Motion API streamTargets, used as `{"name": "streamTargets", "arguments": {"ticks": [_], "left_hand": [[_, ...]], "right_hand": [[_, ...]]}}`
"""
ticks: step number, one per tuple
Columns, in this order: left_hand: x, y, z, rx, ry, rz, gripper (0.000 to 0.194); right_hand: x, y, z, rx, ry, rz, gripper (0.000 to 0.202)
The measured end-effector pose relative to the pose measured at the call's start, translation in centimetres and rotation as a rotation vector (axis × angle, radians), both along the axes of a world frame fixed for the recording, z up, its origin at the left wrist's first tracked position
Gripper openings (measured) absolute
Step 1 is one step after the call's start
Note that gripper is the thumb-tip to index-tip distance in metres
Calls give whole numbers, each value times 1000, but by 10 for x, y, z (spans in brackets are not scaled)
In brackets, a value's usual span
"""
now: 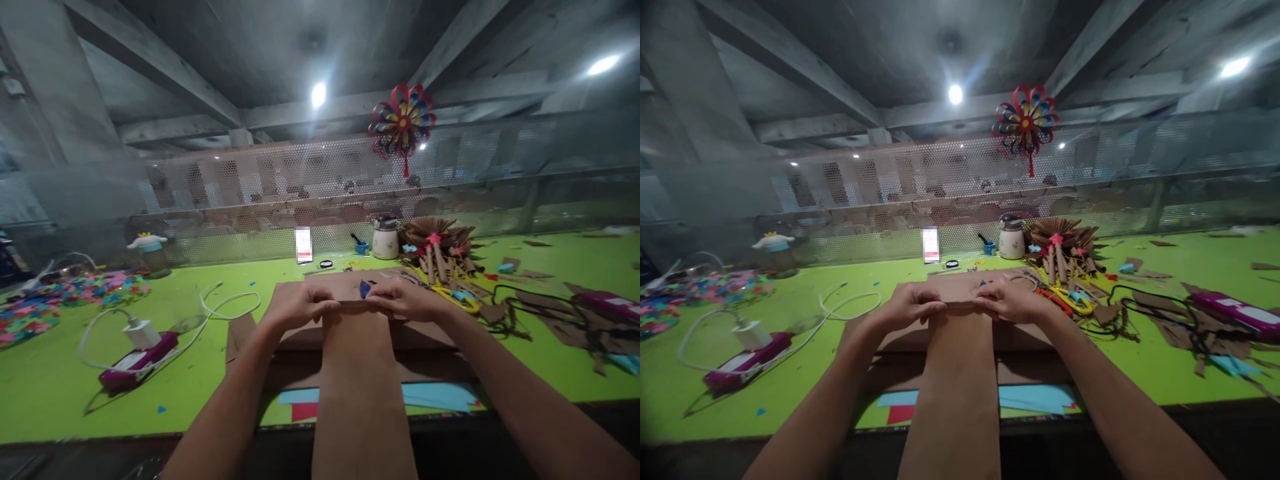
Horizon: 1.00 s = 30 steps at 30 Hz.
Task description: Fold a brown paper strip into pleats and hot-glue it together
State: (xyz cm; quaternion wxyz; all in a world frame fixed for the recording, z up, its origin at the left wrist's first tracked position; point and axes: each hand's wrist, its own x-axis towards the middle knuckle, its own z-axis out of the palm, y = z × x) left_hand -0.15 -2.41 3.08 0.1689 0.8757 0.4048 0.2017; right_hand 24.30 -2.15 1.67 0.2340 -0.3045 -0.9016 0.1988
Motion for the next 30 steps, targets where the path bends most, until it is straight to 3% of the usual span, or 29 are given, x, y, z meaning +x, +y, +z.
{"name": "streamTargets", "arguments": {"ticks": [3, 9, 13, 18, 24, 26, 30], "left_hand": [[0, 1, 2, -109, -97, -99, 33], [-10, 6, -1, -190, -236, -127, 30], [-11, 7, -4, -305, -371, -126, 29], [7, 1, -17, -574, -526, -205, 29], [24, -4, -44, -974, -584, -280, 35], [22, -1, -43, -961, -586, -257, 35], [13, 6, -26, -627, -761, -91, 36]], "right_hand": [[5, 0, 0, -94, 29, 22, 39], [7, 5, -6, -394, 312, 97, 45], [-2, 4, -7, -358, 573, 101, 44], [-14, -4, -6, -292, 426, 207, 38], [-15, -5, -14, -335, 506, 171, 29], [-14, -7, -13, -409, 483, 153, 31], [-15, -12, -7, -415, 240, 162, 34]]}}
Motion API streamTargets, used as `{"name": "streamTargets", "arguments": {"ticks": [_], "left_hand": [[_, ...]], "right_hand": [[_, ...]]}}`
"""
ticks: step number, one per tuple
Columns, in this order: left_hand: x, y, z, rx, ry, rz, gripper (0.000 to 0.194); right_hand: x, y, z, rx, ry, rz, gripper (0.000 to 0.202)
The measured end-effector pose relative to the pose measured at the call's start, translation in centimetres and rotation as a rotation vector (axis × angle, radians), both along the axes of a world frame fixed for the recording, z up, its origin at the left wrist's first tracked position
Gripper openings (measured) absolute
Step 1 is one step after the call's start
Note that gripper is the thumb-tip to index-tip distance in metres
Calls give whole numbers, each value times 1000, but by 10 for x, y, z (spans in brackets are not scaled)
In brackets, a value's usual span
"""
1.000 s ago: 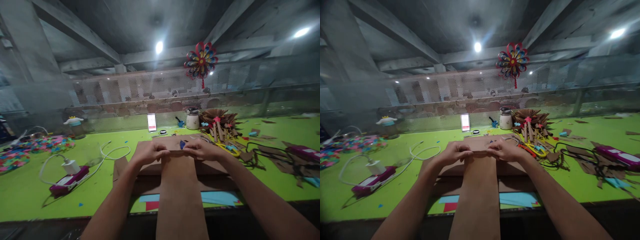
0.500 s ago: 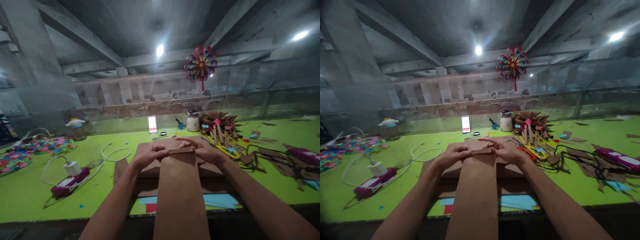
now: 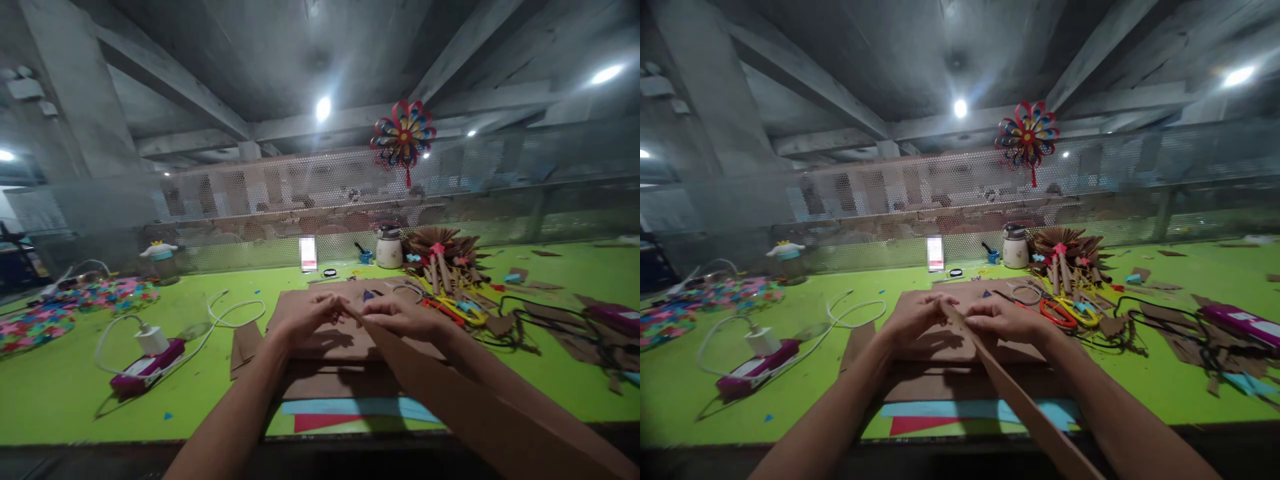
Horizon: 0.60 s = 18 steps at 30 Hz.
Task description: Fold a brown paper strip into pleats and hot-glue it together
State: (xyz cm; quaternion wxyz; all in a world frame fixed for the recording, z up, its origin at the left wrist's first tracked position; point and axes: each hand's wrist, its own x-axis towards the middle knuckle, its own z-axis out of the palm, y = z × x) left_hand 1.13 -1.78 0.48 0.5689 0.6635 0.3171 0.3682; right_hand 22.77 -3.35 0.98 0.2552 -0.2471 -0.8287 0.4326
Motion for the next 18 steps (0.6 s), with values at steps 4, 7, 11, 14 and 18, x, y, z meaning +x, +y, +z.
{"name": "streamTargets", "arguments": {"ticks": [4, 7, 11, 14, 18], "left_hand": [[0, -1, 8, 164, 163, 7, 40], [5, -2, 3, 309, 387, -56, 32], [4, 0, -2, 406, 482, -34, 24], [0, -2, 3, 493, 564, 31, 20], [-1, -10, 15, 567, 674, 90, 17]], "right_hand": [[-7, -1, 3, 223, -107, -36, 31], [-11, 1, 0, 339, -126, -171, 30], [-8, 5, -3, 354, -114, -277, 28], [-1, 11, -3, 352, -89, -269, 25], [4, 16, -5, 370, -55, -220, 26]]}}
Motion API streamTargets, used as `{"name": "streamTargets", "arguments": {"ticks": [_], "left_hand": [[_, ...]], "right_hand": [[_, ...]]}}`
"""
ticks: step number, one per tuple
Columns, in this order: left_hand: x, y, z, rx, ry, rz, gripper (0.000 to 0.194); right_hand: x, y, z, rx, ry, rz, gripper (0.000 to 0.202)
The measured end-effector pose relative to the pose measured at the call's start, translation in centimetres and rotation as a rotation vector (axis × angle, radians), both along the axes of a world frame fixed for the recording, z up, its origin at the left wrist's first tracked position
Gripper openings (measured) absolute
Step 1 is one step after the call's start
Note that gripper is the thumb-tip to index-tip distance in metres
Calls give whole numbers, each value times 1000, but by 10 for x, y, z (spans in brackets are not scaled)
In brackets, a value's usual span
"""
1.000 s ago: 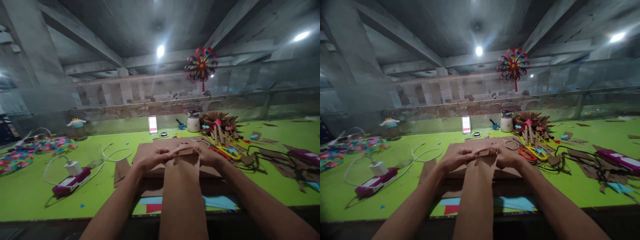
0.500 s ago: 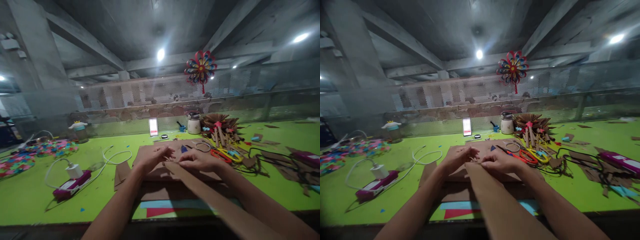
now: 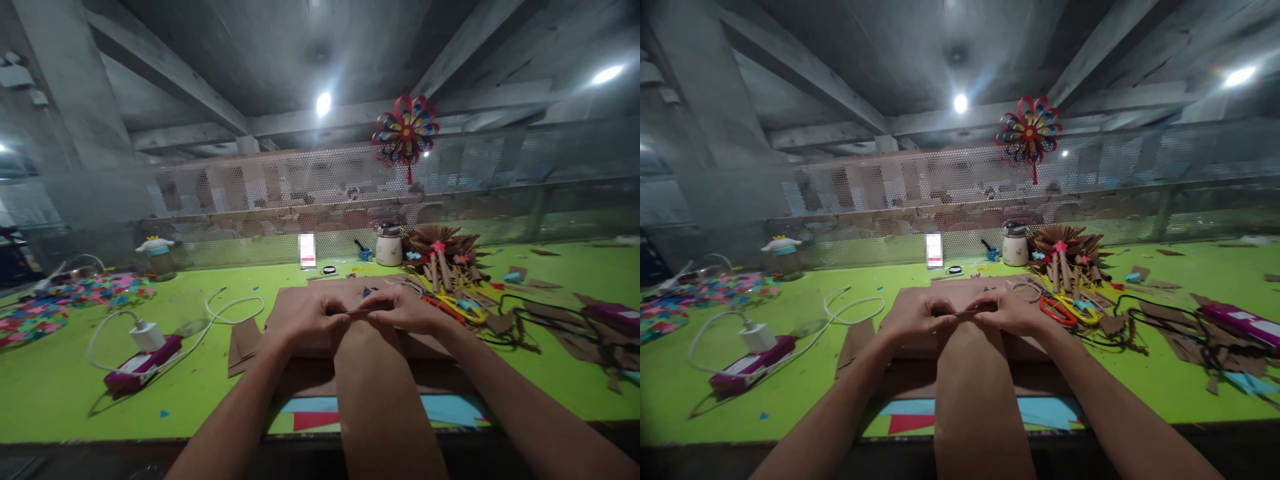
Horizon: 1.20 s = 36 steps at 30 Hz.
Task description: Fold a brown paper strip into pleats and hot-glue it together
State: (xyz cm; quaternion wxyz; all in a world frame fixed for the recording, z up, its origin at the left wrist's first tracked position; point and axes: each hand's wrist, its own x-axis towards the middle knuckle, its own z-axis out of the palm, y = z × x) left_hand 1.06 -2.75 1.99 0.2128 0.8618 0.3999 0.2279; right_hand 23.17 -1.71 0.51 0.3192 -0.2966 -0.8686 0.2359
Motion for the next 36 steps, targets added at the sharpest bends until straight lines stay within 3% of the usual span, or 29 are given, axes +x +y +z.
{"name": "streamTargets", "arguments": {"ticks": [4, 11, 17, 24, 29, 36], "left_hand": [[6, -7, 4, 34, -21, -4, 15], [10, -5, -7, 31, 29, -131, 26], [-1, 4, -5, -95, 62, -152, 42], [3, 4, -8, -187, -82, -249, 38], [8, 3, -10, -137, -61, -205, 36], [9, 3, -13, 12, 3, -147, 32]], "right_hand": [[-3, -2, -1, 24, 53, 8, 23], [-8, -4, -3, 163, 50, 9, 21], [-11, -4, -6, 286, 32, 28, 21], [-8, -8, -2, 334, 38, 2, 22], [-6, -6, 0, 307, 41, 8, 21], [7, -7, 9, 100, -29, 45, 30]]}}
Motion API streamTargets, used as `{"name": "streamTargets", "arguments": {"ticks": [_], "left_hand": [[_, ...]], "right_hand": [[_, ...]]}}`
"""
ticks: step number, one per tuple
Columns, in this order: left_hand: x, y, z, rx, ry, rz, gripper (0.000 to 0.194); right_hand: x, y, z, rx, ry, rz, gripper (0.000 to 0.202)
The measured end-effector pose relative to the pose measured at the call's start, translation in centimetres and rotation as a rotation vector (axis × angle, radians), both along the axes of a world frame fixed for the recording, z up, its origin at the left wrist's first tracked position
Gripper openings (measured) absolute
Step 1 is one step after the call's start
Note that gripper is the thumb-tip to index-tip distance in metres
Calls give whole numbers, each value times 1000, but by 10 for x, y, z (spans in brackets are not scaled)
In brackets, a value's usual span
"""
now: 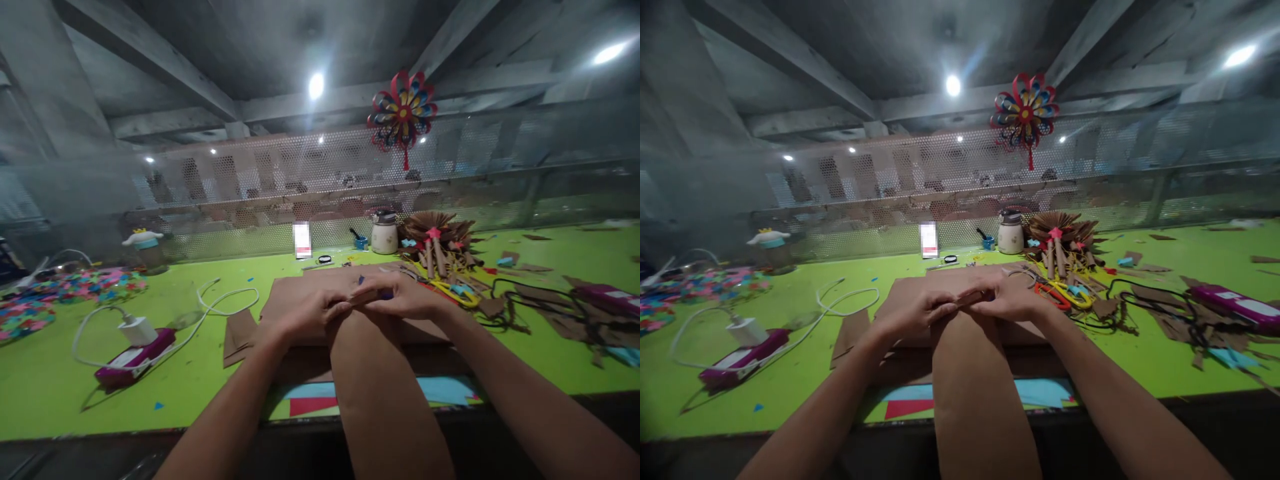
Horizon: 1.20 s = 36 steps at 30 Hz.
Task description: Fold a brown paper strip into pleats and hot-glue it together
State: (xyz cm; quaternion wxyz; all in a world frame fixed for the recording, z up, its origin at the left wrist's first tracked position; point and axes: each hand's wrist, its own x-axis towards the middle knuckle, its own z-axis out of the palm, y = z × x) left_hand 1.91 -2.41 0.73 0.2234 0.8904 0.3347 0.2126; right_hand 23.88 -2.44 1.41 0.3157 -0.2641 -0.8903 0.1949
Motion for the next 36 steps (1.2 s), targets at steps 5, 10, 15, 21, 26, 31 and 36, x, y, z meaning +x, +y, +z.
{"name": "streamTargets", "arguments": {"ticks": [5, 10, 15, 21, 26, 31, 36], "left_hand": [[1, -1, -1, 97, 14, 16, 29], [3, -6, 4, 146, 48, 30, 26], [3, -5, 5, 87, 64, 23, 25], [1, 3, -2, -115, -70, 14, 27], [-1, -1, 4, -201, -99, 65, 25], [-1, -3, 5, -175, -102, 120, 25], [-2, 2, -1, -115, -25, 148, 27]], "right_hand": [[6, 1, 3, -70, -17, -98, 34], [1, 3, 1, -209, -41, -108, 33], [0, 8, -5, -256, 56, -121, 29], [-3, 6, -6, -255, 90, -112, 25], [-3, 6, -6, -216, 120, -44, 22], [-4, 4, -4, -241, 59, -28, 23], [-4, 4, -4, -157, 33, -60, 25]]}}
